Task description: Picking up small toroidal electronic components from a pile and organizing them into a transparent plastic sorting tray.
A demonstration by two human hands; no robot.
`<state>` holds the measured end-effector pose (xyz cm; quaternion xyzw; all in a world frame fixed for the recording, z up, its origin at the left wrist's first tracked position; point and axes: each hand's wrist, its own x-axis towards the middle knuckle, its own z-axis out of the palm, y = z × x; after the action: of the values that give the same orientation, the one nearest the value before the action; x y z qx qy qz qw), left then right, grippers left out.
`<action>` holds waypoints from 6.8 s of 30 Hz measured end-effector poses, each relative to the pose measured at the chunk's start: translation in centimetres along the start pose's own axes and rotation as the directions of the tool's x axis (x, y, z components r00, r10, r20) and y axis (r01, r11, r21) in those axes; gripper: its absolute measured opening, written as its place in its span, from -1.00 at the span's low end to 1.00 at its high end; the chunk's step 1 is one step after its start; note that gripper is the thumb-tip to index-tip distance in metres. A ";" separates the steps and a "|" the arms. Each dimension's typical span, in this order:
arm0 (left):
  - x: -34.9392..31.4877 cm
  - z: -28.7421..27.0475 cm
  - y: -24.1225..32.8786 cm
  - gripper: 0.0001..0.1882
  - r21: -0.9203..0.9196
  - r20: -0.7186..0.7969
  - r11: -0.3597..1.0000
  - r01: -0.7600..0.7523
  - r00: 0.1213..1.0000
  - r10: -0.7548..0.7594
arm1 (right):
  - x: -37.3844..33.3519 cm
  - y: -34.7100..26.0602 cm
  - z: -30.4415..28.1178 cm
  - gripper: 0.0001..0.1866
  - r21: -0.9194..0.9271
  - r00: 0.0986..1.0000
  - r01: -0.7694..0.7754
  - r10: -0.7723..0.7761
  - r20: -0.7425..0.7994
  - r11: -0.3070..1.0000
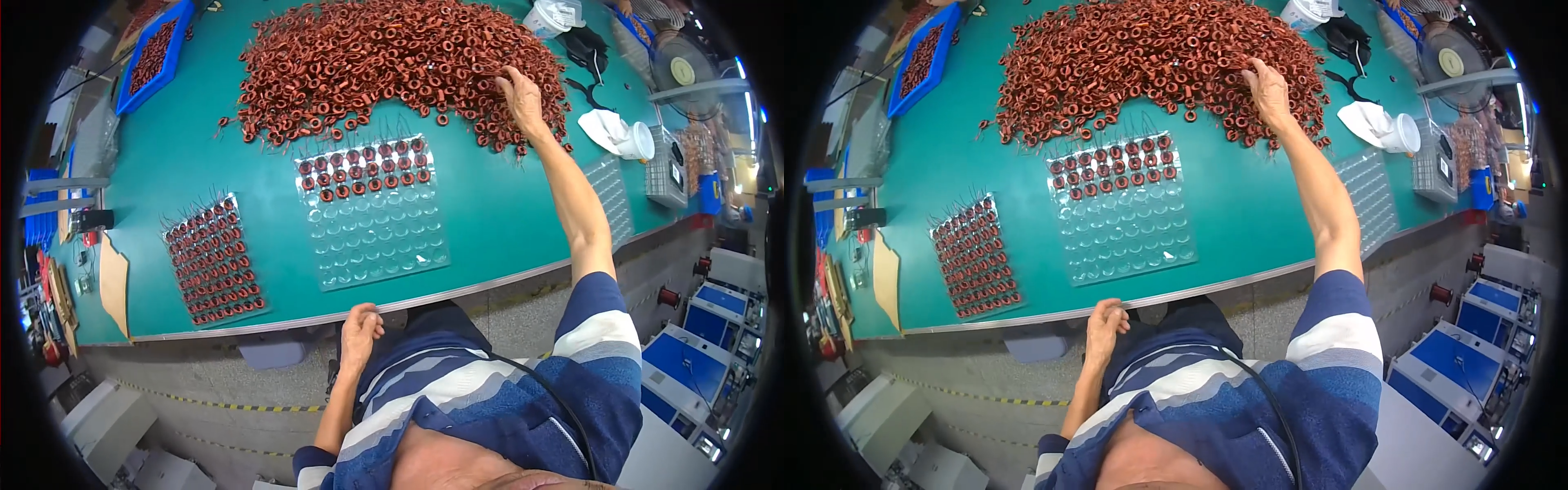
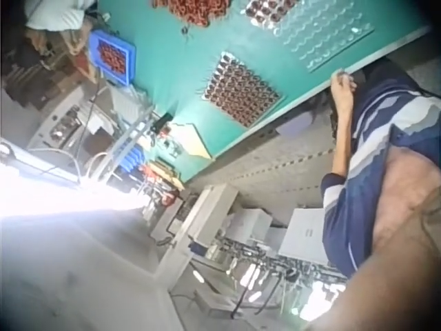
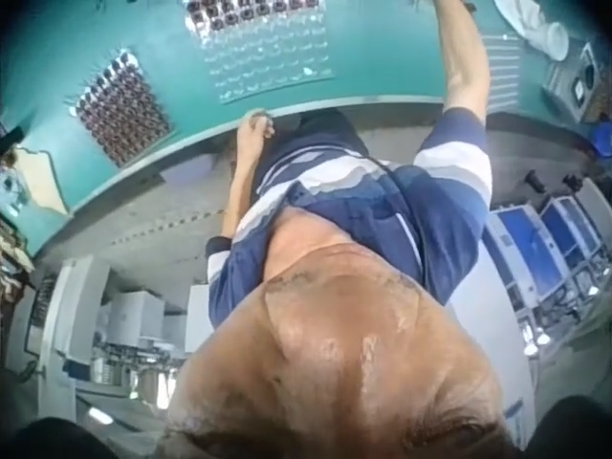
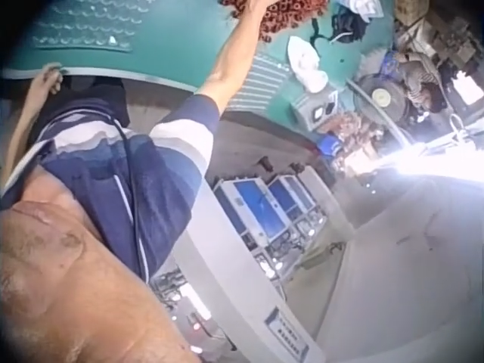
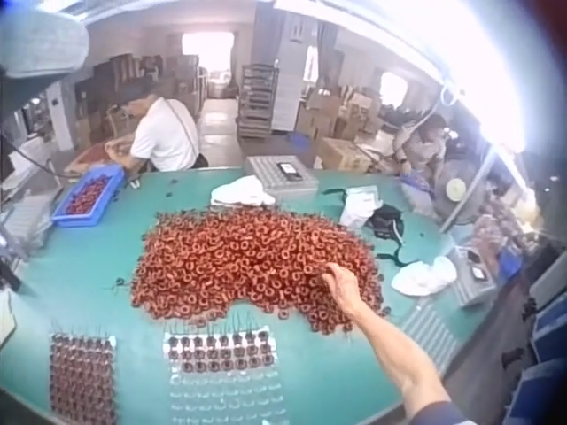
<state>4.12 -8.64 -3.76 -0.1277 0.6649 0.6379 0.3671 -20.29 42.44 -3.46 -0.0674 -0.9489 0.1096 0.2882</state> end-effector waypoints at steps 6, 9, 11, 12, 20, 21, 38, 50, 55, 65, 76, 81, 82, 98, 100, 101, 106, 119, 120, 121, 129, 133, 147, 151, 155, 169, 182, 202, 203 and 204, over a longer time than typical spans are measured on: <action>3.5 4.1 5.5 -0.72 0.107 0.085 0.983 -0.151 0.986 0.143 | -0.5 -3.9 -6.2 -0.64 0.613 0.887 -0.460 0.364 0.284 0.643; 6.5 8.2 10.3 -0.62 0.019 0.088 0.932 -0.363 0.929 0.360 | -2.3 -8.9 -10.1 -0.62 0.683 0.893 -0.448 0.261 0.366 0.577; 7.2 11.5 14.7 -0.54 -0.038 0.127 0.867 -0.497 0.858 0.498 | -4.7 -11.9 -11.8 -0.65 0.685 0.882 -0.464 0.224 0.414 0.562; 8.3 12.8 15.4 -0.52 0.024 0.116 0.785 -0.619 0.782 0.613 | -5.9 -13.6 -12.6 -0.64 0.714 0.857 -0.511 0.220 0.465 0.479; 9.1 15.3 15.8 -0.56 0.180 0.197 0.591 -0.787 0.617 0.762 | -12.4 -19.2 -14.0 -0.69 0.757 0.823 -0.567 0.184 0.537 0.325; 8.7 15.2 15.5 -0.55 0.079 0.198 0.678 -0.730 0.678 0.707 | -12.9 -19.2 -14.1 -0.69 0.761 0.830 -0.552 0.136 0.541 0.340; 2.3 13.3 14.9 -0.75 0.116 0.338 0.760 -0.639 0.745 0.575 | -14.5 -18.3 -18.2 -0.73 0.729 0.775 -0.599 0.014 0.631 0.332; 1.1 13.0 13.4 -0.80 0.325 0.242 0.647 -0.690 0.722 0.648 | -16.1 -20.2 -19.8 -0.88 0.419 0.934 0.352 -0.344 -0.098 0.837; 0.3 13.2 13.3 -0.76 0.425 0.324 0.389 -0.817 0.539 0.778 | -16.9 -20.4 -20.1 -0.92 0.446 0.942 0.332 -0.317 -0.111 0.831; 1.7 12.1 11.8 -0.80 0.459 0.262 0.381 -0.803 0.532 0.805 | -17.1 -22.3 -18.4 -0.89 0.719 0.997 -0.068 0.020 0.076 0.692; 2.0 12.5 11.3 -0.82 0.164 0.132 0.751 -0.639 0.769 0.626 | -18.8 -22.0 -15.3 -0.78 0.737 0.743 -0.663 0.229 0.629 0.130; 1.8 13.1 12.3 -0.82 -0.027 0.099 0.796 -0.604 0.791 0.604 | -19.7 -22.5 -15.3 -0.61 0.741 0.720 -0.671 0.216 0.659 -0.025; 1.7 13.1 12.5 -0.82 -0.016 0.110 0.791 -0.612 0.785 0.610 | -19.9 -22.3 -15.1 -0.61 0.742 0.722 -0.670 0.207 0.660 -0.026; -0.7 13.3 13.7 -0.71 0.352 0.174 0.647 -0.676 0.727 0.664 | -19.6 -22.6 -15.4 -0.69 0.639 0.665 -0.686 0.057 0.745 -0.348; -0.8 13.1 13.3 -0.70 0.337 0.155 0.659 -0.673 0.730 0.666 | -19.1 -22.7 -16.3 -0.73 0.799 0.811 -0.584 0.144 0.567 0.142; -0.5 12.8 12.8 -0.70 0.395 0.123 0.618 -0.679 0.706 0.697 | -19.0 -22.8 -17.2 -0.77 0.808 0.911 -0.407 0.128 0.392 0.426; -1.3 12.3 13.0 -0.69 0.514 0.118 0.448 -0.732 0.577 0.808 | -17.9 -23.2 -19.2 -0.84 0.776 0.893 -0.443 0.147 0.426 0.449; 1.1 9.9 11.8 -0.60 -0.085 0.412 0.934 -0.347 0.841 0.350 | -19.3 -20.7 -17.0 -0.74 0.787 0.798 -0.585 -0.033 0.602 0.196; 1.3 10.1 11.4 -0.61 -0.038 0.370 0.900 -0.433 0.831 0.415 | -19.2 -20.7 -17.2 -0.75 0.741 0.747 -0.656 -0.019 0.664 0.144; 1.3 10.2 11.3 -0.67 0.079 0.351 0.853 -0.516 0.815 0.460 | -19.2 -20.8 -17.2 -0.77 0.688 0.690 -0.720 -0.010 0.724 0.090; 0.6 10.8 11.4 -0.84 -0.041 0.272 0.829 -0.557 0.792 0.546 | -19.6 -21.3 -17.9 -0.83 0.758 0.758 -0.650 -0.022 0.652 0.056; 0.4 11.9 11.3 -0.88 -0.104 0.164 0.828 -0.552 0.811 0.561 | -20.1 -21.8 -17.4 -0.78 0.807 0.831 -0.548 0.032 0.556 0.219; 0.2 12.0 15.3 -0.83 0.573 0.417 0.339 -0.746 0.622 0.663 | -20.2 -21.2 -17.7 -0.71 0.575 0.595 -0.775 0.002 0.803 -0.260; -0.6 11.2 16.0 -0.76 0.531 0.561 0.366 -0.764 0.641 0.524 | -20.9 -20.8 -17.9 -0.74 0.510 0.564 -0.781 -0.056 0.824 -0.359; -0.9 11.0 15.7 -0.73 0.605 0.577 0.326 -0.726 0.682 0.449 | -21.0 -21.4 -18.7 -0.72 0.592 0.593 -0.789 0.052 0.804 -0.164; -2.1 9.9 15.7 -0.73 0.471 0.492 0.404 -0.784 0.614 0.617 | -20.7 -22.9 -18.0 -0.72 0.723 0.725 -0.685 0.015 0.688 -0.089; -2.4 9.2 13.2 -0.73 0.641 0.691 -0.188 -0.744 0.454 0.562 | -20.6 -22.1 -18.7 -0.78 0.542 0.536 -0.838 -0.082 0.840 0.067; -1.4 11.7 12.2 -0.71 0.332 0.242 0.496 -0.802 0.581 0.777 | -16.3 -22.4 -21.3 -0.81 0.712 0.734 -0.661 0.006 0.679 0.237; -1.6 11.8 11.9 -0.70 0.042 0.229 0.618 -0.785 0.610 0.759 | -16.4 -22.2 -21.2 -0.81 0.686 0.685 -0.724 -0.039 0.727 0.073; -1.8 11.9 11.6 -0.69 -0.252 0.227 0.676 -0.692 0.637 0.737 | -16.4 -22.3 -21.0 -0.81 0.632 0.638 -0.770 -0.096 0.764 -0.089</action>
<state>1.80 3.82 7.14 0.2223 0.5474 0.7879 0.1737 3.59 21.32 10.34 -0.0773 -0.5627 0.8150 -0.1149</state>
